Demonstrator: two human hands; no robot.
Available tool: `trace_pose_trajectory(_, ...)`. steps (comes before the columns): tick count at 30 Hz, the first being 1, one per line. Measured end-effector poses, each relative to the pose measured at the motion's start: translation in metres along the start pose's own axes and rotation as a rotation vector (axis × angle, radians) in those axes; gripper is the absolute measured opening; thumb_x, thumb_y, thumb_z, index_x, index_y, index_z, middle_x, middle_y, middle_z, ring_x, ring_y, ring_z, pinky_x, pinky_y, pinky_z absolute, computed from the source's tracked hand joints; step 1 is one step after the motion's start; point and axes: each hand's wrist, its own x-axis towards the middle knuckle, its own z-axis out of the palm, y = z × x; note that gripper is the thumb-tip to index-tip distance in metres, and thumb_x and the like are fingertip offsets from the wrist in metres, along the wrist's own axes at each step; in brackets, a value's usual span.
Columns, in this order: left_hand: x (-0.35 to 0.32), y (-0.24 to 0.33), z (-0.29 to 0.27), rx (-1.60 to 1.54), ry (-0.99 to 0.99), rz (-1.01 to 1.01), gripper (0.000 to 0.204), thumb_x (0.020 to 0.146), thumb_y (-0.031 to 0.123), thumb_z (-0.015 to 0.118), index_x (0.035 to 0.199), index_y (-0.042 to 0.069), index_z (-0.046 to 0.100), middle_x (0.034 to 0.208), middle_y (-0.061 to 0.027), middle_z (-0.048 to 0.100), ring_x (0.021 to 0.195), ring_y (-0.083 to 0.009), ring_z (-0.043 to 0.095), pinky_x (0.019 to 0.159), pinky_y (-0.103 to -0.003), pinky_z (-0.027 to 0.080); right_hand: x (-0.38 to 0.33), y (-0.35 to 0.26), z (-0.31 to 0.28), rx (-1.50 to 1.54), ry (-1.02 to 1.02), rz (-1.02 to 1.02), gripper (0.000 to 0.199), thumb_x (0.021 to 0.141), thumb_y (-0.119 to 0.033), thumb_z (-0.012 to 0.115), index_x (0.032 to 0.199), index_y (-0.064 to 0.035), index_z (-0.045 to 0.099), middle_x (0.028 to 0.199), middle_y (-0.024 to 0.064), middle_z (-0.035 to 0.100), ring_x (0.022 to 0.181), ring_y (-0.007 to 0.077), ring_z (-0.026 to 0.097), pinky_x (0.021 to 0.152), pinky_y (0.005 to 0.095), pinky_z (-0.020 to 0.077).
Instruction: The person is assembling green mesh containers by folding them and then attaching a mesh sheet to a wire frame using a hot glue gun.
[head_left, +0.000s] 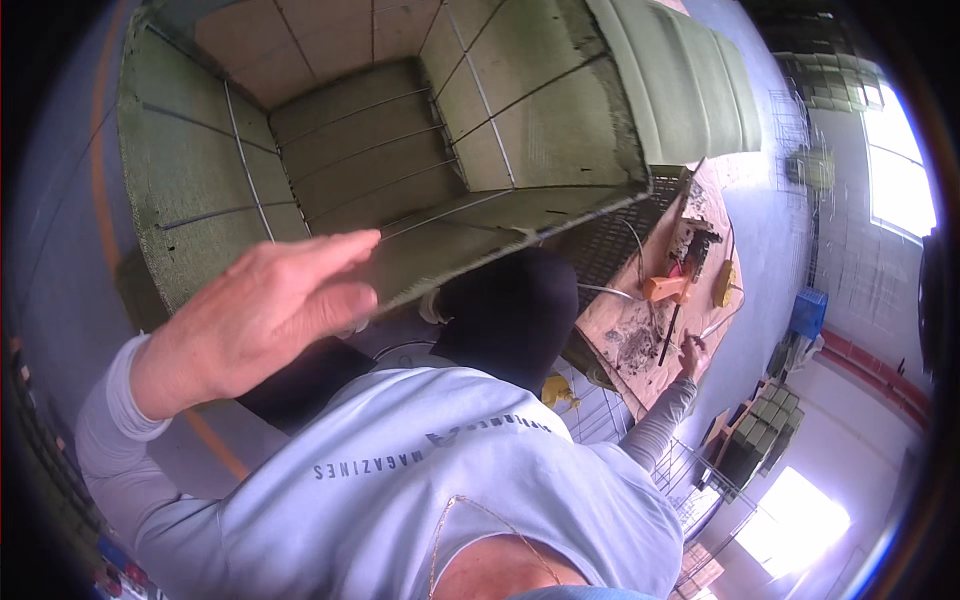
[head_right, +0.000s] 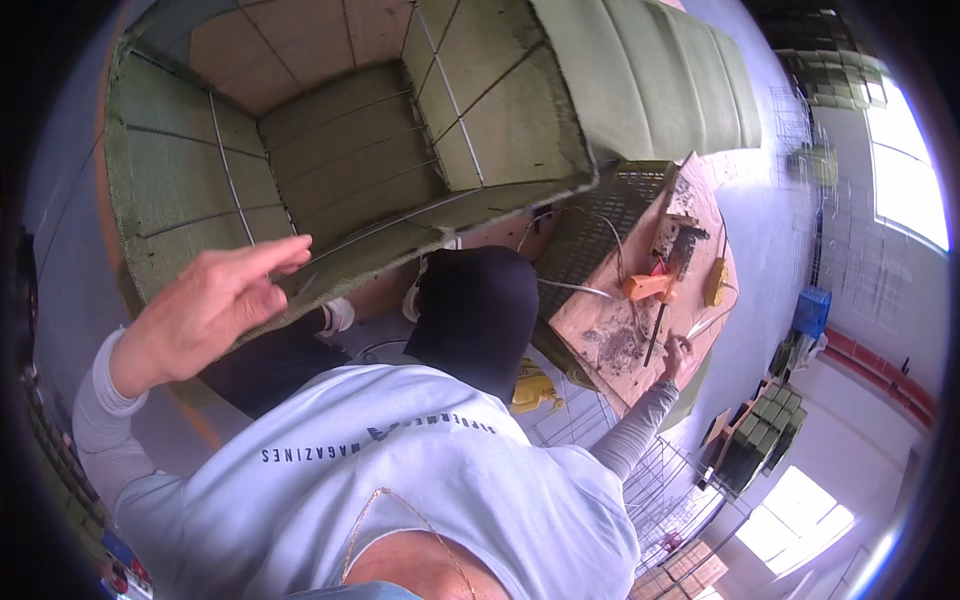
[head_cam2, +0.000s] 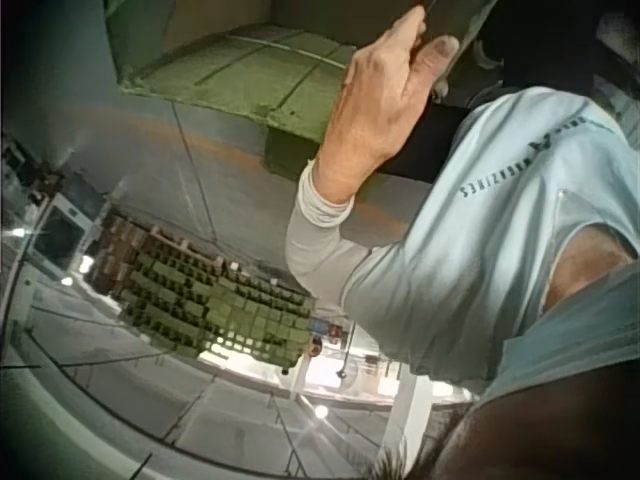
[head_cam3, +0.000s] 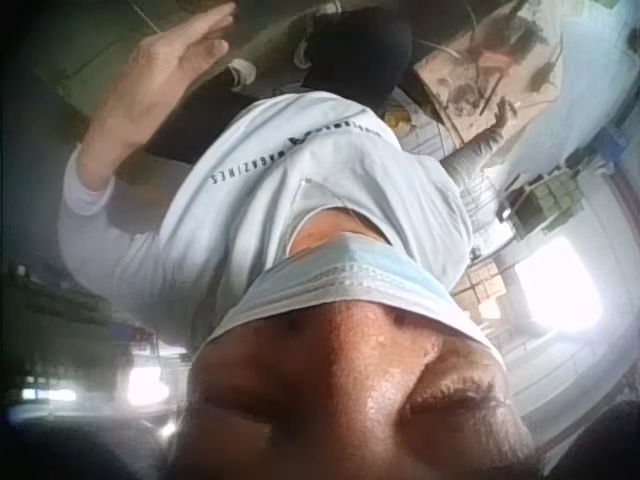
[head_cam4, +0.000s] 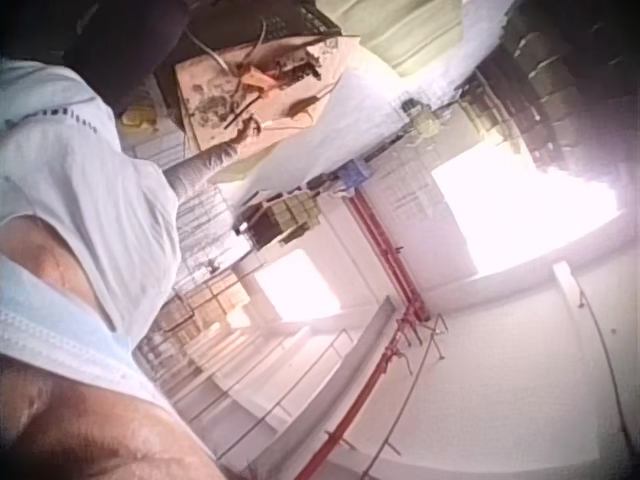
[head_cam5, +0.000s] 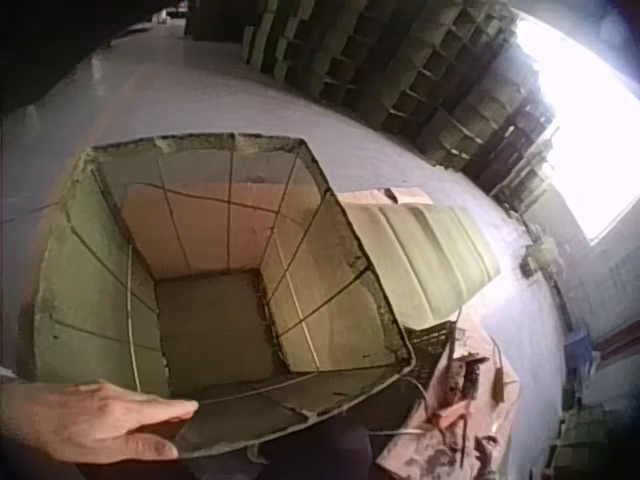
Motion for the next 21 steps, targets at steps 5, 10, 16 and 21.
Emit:
trace_pose_trajectory(5, -0.01, -0.001, 0.035, 0.197, 0.028, 0.038, 0.042, 0.085, 0.009, 0.057, 0.123, -0.005, 0.047, 0.106, -0.0252, 0.06, 0.095, -0.0392, 0.058, 0.082, -0.039, 0.047, 0.036, 0.082, -0.019, -0.772, 0.09, 0.035, 0.042, 0.068, -0.031, 0.075, 0.094, -0.0008, 0.064, 0.069, 0.0119, 0.063, 0.058, 0.0251, 0.061, 0.053, 0.0357, 0.0501)
trace_pose_trajectory(10, -0.02, -0.006, 0.056, 0.432, 0.229, 0.018, 0.037, 0.084, 0.005, 0.058, 0.119, -0.003, 0.051, 0.101, -0.0245, 0.061, 0.088, -0.0382, 0.06, 0.073, -0.041, 0.048, 0.033, 0.096, -0.009, -1.079, 0.215, -0.19, 0.027, 0.076, -0.024, 0.061, 0.088, -0.0003, 0.066, 0.085, 0.0215, 0.064, 0.085, 0.0363, 0.062, 0.076, 0.0441, 0.0488)
trace_pose_trajectory(16, -0.018, -0.005, 0.063, 0.495, 0.301, 0.04, 0.038, 0.086, 0.016, 0.06, 0.116, -0.005, 0.052, 0.074, -0.0225, 0.062, 0.063, -0.036, 0.061, 0.059, -0.042, 0.047, 0.007, -0.092, 0.04, -0.492, 0.151, -0.757, 0.036, 0.095, -0.027, 0.042, 0.105, 0.0018, 0.061, 0.099, 0.0182, 0.065, 0.092, 0.0338, 0.061, 0.08, 0.0405, 0.0463)
trace_pose_trajectory(21, -0.031, -0.011, 0.07, 0.701, 0.54, 0.077, 0.045, 0.088, 0.031, 0.057, 0.117, -0.003, 0.053, 0.072, -0.021, 0.062, 0.065, -0.034, 0.063, 0.057, -0.042, 0.048, -0.103, -0.297, 0.141, 0.585, -1.03, -0.6, 0.037, 0.096, -0.028, 0.045, 0.115, 0.002, 0.056, 0.102, 0.0143, 0.064, 0.089, 0.0194, 0.064, 0.078, 0.0277, 0.0489)
